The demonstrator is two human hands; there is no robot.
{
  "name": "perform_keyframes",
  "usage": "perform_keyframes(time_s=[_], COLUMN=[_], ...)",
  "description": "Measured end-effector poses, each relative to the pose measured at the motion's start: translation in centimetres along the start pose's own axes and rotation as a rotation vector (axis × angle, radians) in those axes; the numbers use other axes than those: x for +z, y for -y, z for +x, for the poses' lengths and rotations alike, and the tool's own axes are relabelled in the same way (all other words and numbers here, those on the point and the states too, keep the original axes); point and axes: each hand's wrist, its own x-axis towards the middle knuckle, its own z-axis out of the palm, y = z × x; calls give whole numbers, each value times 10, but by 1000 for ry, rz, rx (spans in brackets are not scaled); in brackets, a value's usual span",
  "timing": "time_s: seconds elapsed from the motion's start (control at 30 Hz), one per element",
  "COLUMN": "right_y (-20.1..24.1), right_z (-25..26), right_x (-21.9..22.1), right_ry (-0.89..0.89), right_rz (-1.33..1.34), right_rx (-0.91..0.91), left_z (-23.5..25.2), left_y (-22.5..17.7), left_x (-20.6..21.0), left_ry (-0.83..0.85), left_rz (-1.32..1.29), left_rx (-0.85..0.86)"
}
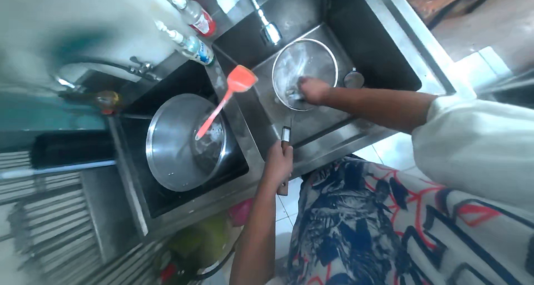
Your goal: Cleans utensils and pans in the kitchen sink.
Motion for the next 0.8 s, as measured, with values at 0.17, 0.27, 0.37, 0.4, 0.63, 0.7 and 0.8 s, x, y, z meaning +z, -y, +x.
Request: perform_keyframes(time_s=[0.17, 0.27, 0.37, 0.4, 0.63, 0.7, 0.8], right_y=[-36, -24, -7, -2, 17, 5, -25], right_z=[12, 15, 9, 7, 6, 19, 45], right_x=[-53, -50, -13, 6, -3, -35, -56], right_ry=[-297, -354, -205, -174, -175, -290, -362], right_rz=[-201, -162, 156, 261, 258, -31, -406], right_rx=[38, 27, 150, 142, -153, -236, -393], left_z=[-9, -11, -7, -4, 7, 5, 3], left_y=[2, -4, -8, -10, -8, -5, 0], left_x=[7, 7, 9, 9, 4, 5, 11], left_ry=[59, 0, -76, -88, -97, -91, -84], left_rz=[17, -65, -113, -121, -39, -1, -16], left_rx=[2, 21, 33, 27, -77, -75, -13])
